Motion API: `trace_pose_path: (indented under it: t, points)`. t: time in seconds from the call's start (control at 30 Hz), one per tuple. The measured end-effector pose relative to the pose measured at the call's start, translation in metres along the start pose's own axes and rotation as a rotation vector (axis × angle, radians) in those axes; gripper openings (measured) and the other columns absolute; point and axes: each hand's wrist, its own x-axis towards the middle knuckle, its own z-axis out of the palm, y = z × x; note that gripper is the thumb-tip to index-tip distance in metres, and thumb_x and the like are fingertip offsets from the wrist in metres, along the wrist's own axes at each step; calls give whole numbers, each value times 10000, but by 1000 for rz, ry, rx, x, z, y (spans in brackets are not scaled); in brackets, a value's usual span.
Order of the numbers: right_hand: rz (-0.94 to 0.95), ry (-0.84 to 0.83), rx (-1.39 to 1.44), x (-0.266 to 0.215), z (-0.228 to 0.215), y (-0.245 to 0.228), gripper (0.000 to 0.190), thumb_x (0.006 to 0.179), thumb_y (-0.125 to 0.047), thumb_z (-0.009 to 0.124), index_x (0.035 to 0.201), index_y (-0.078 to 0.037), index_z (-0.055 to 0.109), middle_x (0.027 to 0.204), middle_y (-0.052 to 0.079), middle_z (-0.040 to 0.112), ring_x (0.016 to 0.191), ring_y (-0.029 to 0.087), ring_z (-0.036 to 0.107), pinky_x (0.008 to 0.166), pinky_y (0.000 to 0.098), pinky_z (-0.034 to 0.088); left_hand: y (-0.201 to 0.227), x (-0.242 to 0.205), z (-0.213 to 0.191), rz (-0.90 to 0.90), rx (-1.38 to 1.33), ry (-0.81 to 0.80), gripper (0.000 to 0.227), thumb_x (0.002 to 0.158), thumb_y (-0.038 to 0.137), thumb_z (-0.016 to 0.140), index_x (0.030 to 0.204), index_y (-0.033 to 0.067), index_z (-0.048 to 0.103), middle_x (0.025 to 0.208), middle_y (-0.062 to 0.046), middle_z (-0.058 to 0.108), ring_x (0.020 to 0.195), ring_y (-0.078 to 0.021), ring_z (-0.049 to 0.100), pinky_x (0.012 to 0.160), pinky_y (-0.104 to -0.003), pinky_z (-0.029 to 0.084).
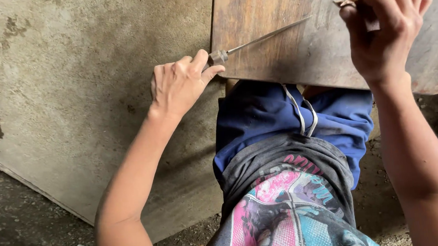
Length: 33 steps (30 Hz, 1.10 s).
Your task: Scraping and sanding a wooden board using a knife and sandpaper.
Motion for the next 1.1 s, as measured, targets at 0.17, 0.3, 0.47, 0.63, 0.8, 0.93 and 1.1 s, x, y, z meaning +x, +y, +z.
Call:
trace_pose_path:
  t: [0.17,0.3,0.47,0.63,0.8,0.93,1.1]
  points:
    - [47,69,140,2,2,-7,240,1029,-166,684,940,53,647,872,152,584,793,279,484,712,371,368,11,-5,1,-76,-97,-175,475,860,566,316,808,105,413,503,-46,547,396,-212,547,393,-399,438]
    - [673,121,807,-6,-1,-29,107,958,-86,513,957,20,528,784,62,510,650,110,440,572,235,382,40,-17,1,-300,-614,-375,425,860,459,290,777,61,414,481,-74,445,435,-267,454,380,-377,316]
    - [1221,289,1321,-30,6,-77,143,849,-185,552,795,-73,481,749,59,534,627,135,539,452,236,474,109,-39,7,-464,-1094,-287,325,854,377,326,720,87,384,489,-38,512,422,-200,518,409,-350,370]
    - [1209,388,1298,-59,17,-73,235,826,-57,639,832,-57,403,695,102,528,502,121,516,480,217,448,149,-46,-3,-421,-1502,-156,301,908,262,339,753,42,472,352,-47,438,283,-144,449,330,-209,396]
    - [1192,323,1385,-57,4,-81,227,857,-107,584,874,-89,358,735,45,449,535,107,464,456,235,434,161,-44,-2,-363,-1471,-95,293,911,235,340,721,47,458,391,-30,450,313,-118,462,346,-215,400]
    - [1284,506,1315,-21,-30,-106,235,888,-154,516,691,-97,402,574,32,404,454,98,427,425,191,393,163,-45,12,-376,-1337,-38,270,892,283,396,806,43,484,457,-39,494,405,-164,512,419,-274,432]
    - [613,327,863,-36,-44,-8,120,965,-90,411,1060,-46,355,887,159,520,721,222,528,660,304,474,94,-31,-14,-110,-405,175,387,822,480,373,781,122,515,516,45,447,399,-70,383,336,-221,241]
